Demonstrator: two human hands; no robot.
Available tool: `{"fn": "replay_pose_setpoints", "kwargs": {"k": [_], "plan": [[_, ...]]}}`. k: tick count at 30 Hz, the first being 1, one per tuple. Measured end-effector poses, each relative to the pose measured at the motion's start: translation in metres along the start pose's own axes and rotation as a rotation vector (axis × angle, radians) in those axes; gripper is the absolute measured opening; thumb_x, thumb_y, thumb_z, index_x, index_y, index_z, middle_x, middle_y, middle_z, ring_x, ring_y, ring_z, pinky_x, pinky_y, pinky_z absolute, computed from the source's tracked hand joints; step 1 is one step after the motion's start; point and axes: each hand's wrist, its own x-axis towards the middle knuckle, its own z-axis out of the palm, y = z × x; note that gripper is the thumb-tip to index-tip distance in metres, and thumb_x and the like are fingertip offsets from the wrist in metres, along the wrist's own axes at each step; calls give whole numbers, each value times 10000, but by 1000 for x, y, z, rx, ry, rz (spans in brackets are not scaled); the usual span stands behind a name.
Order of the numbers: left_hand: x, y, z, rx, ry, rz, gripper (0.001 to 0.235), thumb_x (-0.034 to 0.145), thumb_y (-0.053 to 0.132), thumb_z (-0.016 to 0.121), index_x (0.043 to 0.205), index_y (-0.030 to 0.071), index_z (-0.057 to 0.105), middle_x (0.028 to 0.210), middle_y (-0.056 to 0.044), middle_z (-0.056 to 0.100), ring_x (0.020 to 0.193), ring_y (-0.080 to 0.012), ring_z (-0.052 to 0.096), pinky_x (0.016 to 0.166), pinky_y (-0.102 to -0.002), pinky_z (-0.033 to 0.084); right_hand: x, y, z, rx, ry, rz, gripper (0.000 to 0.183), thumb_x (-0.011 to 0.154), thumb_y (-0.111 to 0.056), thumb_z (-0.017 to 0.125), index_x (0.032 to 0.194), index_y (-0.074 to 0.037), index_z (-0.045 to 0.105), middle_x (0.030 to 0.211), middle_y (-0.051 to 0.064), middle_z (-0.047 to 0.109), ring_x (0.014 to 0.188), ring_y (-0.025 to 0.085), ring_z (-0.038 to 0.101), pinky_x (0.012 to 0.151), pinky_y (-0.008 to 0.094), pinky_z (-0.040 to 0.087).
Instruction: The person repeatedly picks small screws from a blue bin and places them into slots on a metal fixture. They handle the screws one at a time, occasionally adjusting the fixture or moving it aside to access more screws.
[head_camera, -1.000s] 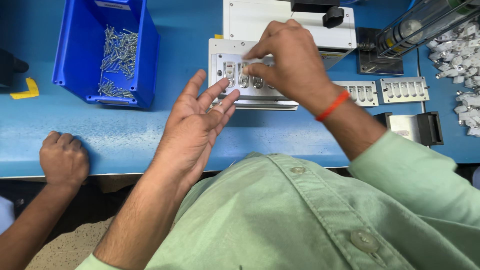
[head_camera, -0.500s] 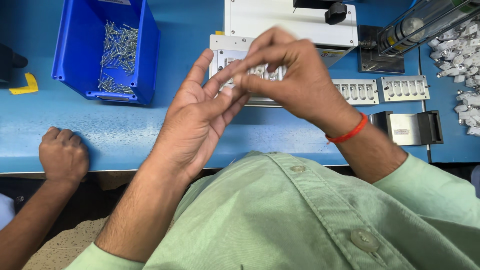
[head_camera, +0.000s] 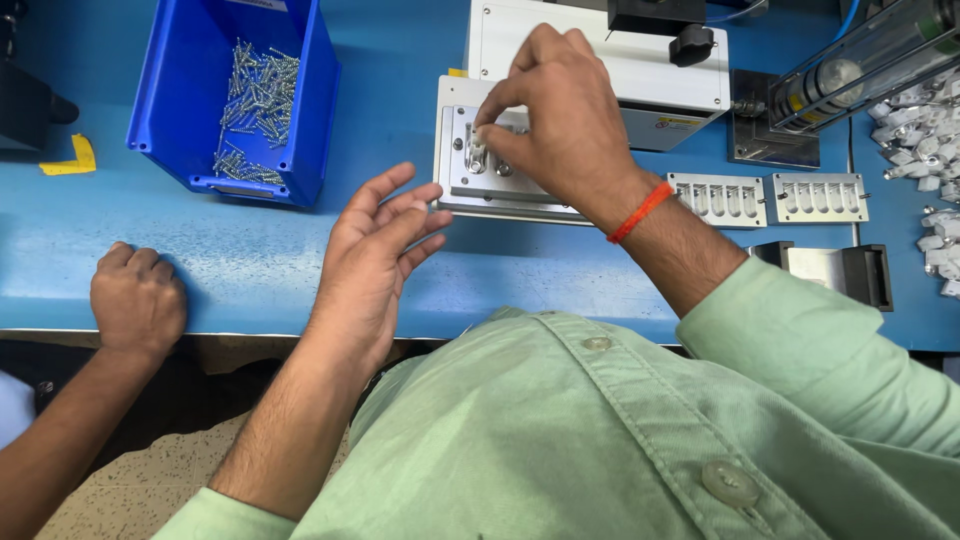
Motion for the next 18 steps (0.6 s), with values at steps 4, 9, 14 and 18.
{"fn": "replay_pose_setpoints", "kwargs": {"k": [4, 9, 14, 18], "plan": [[2, -10, -5, 22, 24, -45, 435, 975, 157, 572, 1397, 60, 528, 1257, -102, 679, 1093, -178, 657, 986, -351, 535, 20, -3, 3, -69, -132, 108, 155, 670, -195, 928, 794, -197, 835, 953, 93, 635, 989, 301, 591, 812, 397, 509], [2, -27, -24, 95, 51, -89, 373, 971, 164, 574, 1333, 72, 588, 1167, -80, 721, 1002, -158, 683, 914, -322, 552, 2, 16, -24, 71, -160, 114, 442, 762, -383, 958, 1045, -98, 774, 1068, 83, 697, 1048, 287, 648, 930, 443, 526], [-4, -55, -61, 139, 140, -144, 273, 973, 179, 593, 1207, 70, 682, 962, -58, 726, 722, -113, 621, 657, -258, 498, -20, 30, -26, -93, -293, -150, 1065, 480, -584, 1008, 1253, 71, 679, 1095, 215, 649, 1015, 388, 621, 916, 485, 521], [-17, -89, -96, 157, 307, -141, 162, 943, 161, 645, 1055, 69, 718, 827, -35, 680, 597, -97, 529, 545, -244, 410, -14, 38, -29, 28, -379, -46, 992, 532, -482, 982, 1315, 34, 659, 1151, 182, 640, 1040, 334, 650, 922, 412, 544]]}}
